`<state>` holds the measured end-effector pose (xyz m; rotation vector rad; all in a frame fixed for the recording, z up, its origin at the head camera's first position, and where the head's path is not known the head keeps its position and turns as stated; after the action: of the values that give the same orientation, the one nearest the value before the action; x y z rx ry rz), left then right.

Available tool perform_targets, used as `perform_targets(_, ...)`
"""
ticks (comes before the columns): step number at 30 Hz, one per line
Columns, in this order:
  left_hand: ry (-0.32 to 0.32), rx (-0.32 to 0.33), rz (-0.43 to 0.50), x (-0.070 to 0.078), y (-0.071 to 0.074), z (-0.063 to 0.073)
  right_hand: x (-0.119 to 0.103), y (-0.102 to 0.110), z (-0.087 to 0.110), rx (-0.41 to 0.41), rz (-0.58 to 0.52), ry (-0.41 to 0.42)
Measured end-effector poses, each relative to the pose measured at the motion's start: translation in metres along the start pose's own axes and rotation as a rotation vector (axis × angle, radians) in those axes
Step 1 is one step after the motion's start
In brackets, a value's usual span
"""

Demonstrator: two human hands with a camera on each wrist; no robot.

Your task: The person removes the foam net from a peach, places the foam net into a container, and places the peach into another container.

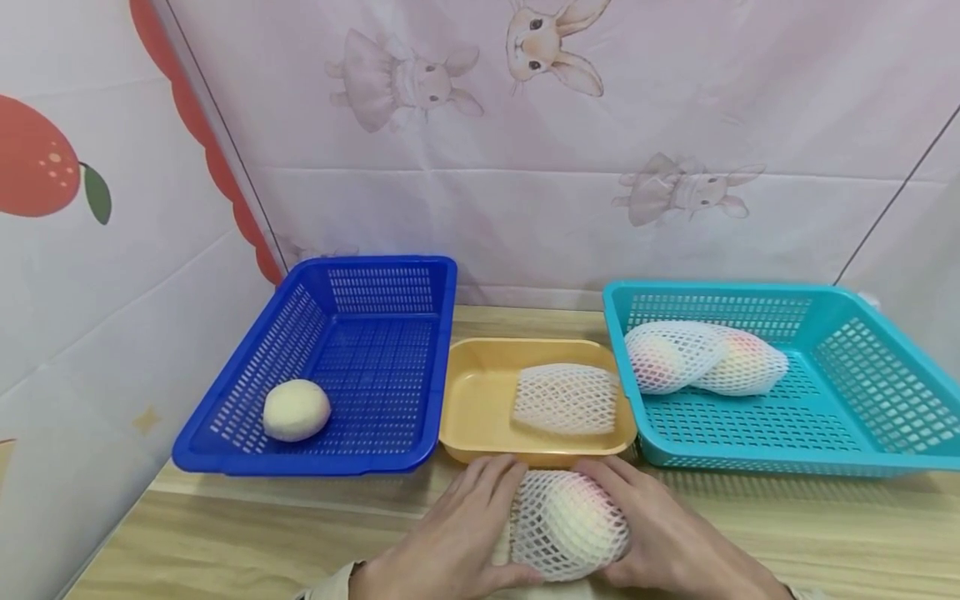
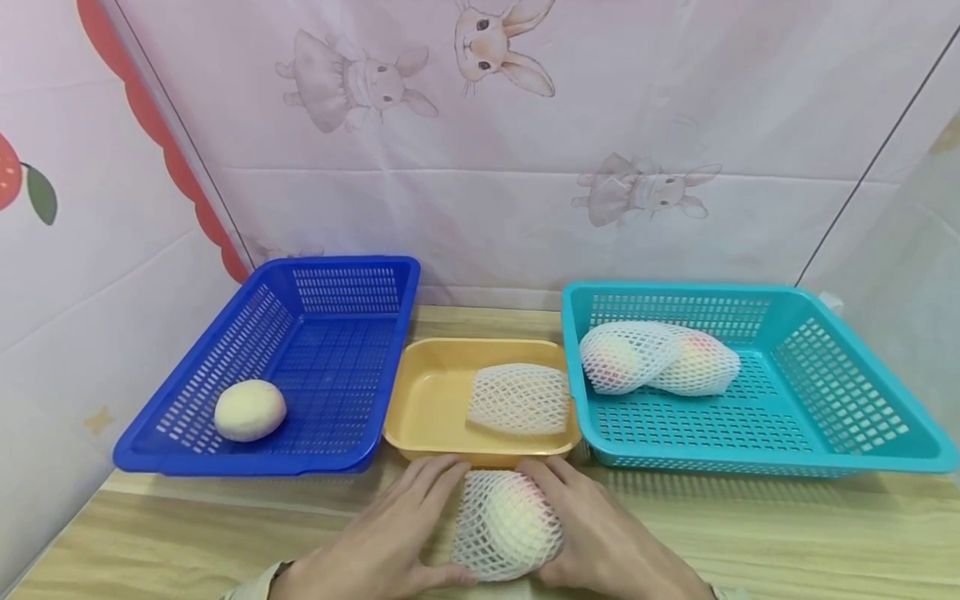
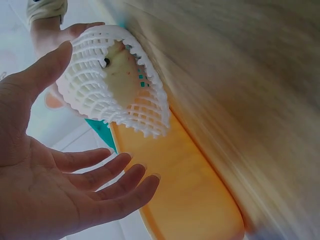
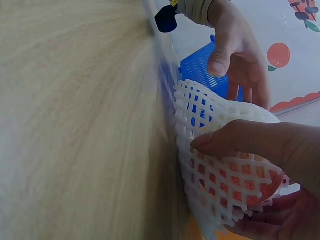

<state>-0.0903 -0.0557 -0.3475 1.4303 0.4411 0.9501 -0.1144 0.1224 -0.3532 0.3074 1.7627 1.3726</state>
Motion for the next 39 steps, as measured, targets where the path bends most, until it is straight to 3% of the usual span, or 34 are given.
perform_targets(6, 0.011, -0.025, 0.017, -0.002, -0.001, -0.001, 0.001, -0.001, 0.000, -0.031, 0.019, -0.021)
perform_targets(12, -0.052, 0.070, -0.048, 0.002, 0.001, -0.001, 0.005, 0.004, 0.009, -0.153, -0.026, -0.128)
perform_targets(16, -0.083, 0.111, -0.080, 0.004, 0.002, 0.000, 0.003, 0.012, 0.016, -0.148, -0.009, -0.149)
perform_targets(23, -0.085, 0.101, -0.091, 0.005, 0.002, 0.000, 0.005, 0.019, 0.019, -0.128, 0.060, -0.150)
perform_targets(31, -0.073, 0.079, -0.081, 0.004, 0.002, -0.001, 0.009, 0.018, 0.018, -0.143, 0.050, -0.136)
perform_targets(39, -0.013, 0.019, 0.008, -0.004, 0.006, 0.001, 0.009, 0.009, 0.018, -0.170, -0.031, -0.146)
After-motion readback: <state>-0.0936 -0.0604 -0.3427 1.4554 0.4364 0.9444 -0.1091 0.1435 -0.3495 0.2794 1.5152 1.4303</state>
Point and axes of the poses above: each hand's wrist, its own z-axis away from the middle knuckle, its own y-axis out of the back of the hand, x = y × z, the point moved 6 cm from there along -z, towards the middle knuckle, and after that the axes turned 11 degrees about -x, right-handed, at the moved point
